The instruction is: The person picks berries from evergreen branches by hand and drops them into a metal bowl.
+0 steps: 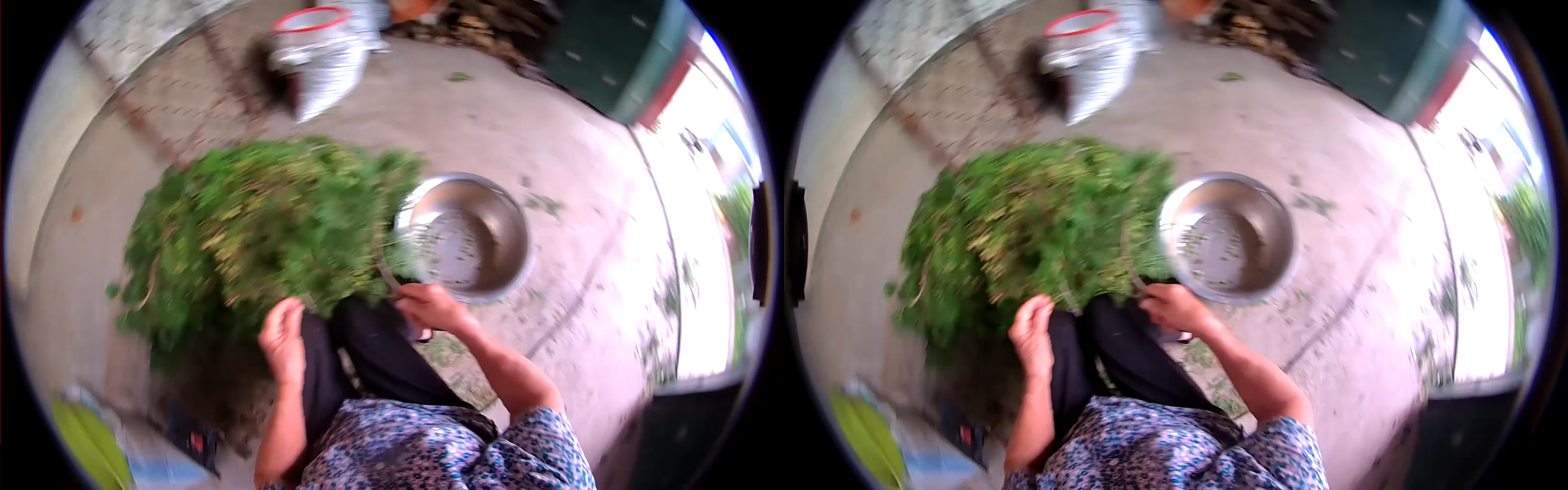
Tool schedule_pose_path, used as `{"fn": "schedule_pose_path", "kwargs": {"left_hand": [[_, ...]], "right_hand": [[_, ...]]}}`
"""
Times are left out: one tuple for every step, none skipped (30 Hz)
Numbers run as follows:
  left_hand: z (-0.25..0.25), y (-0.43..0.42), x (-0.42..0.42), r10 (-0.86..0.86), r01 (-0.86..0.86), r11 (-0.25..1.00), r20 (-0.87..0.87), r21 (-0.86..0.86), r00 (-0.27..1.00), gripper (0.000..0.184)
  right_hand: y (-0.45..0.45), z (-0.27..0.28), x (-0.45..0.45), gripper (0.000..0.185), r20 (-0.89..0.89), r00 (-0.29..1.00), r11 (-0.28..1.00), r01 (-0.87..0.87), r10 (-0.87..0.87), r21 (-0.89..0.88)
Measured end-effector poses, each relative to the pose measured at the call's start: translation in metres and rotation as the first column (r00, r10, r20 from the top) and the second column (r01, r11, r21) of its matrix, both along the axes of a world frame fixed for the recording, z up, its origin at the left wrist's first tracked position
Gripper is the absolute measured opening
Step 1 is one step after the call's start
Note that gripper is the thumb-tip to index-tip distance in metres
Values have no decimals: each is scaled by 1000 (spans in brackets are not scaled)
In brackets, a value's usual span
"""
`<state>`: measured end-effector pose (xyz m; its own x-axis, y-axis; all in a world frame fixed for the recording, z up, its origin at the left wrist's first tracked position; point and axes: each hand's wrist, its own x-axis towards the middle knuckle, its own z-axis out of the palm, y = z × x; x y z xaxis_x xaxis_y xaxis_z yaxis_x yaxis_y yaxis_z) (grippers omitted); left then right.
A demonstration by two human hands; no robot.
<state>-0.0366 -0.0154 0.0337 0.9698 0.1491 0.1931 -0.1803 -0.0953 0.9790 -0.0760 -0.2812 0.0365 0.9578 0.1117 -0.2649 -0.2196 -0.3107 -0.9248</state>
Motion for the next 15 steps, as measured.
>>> {"fn": "schedule_pose_path", "kwargs": {"left_hand": [[1,-3,-2,-34,34,999,0,-17,999,12],[-7,0,-2,-43,43,999,-12,24,999,12],[-4,1,-3,-43,42,991,4,125,999,12],[2,1,-3,-61,62,974,-11,218,998,13],[1,4,-4,-81,81,969,-11,234,997,14],[-2,6,-2,-102,98,963,2,252,995,17],[-3,9,-2,-125,119,952,4,284,992,17],[-1,9,-1,-150,141,940,6,312,989,17],[-1,11,1,-157,144,918,7,369,988,17],[-2,12,4,-163,144,893,8,426,987,17],[-5,11,6,-165,145,890,11,431,986,18],[-6,9,8,-172,147,887,17,438,985,18],[-7,9,10,-185,151,866,25,477,982,19],[-10,8,14,-198,153,845,35,512,980,19],[-15,9,19,-199,148,820,34,553,979,19]], "right_hand": [[-7,-7,1,19,15,997,981,-70,74,-179],[-14,-39,0,21,315,933,888,-10,173,-459],[-16,-33,-4,23,267,957,921,2,111,-390],[-19,-54,-6,20,346,937,923,87,52,-374],[-18,-53,-10,20,363,932,909,158,-7,-387],[-17,-47,-15,20,391,918,897,229,-70,-377],[-16,-49,-21,20,422,894,906,295,-150,-303],[-19,-49,-27,20,449,864,905,359,-230,-228],[-20,-29,-38,21,321,889,913,384,-327,-134],[-22,-19,-48,21,322,878,901,413,-354,-135],[-23,-12,-58,22,11,914,914,405,-405,12],[-24,-10,-69,23,-298,879,886,432,-372,166],[-23,-16,-78,24,-259,863,880,467,-433,85],[-19,-27,-87,24,-215,845,865,501,-490,0],[-21,-66,-95,24,20,864,864,503,-503,-18]]}}
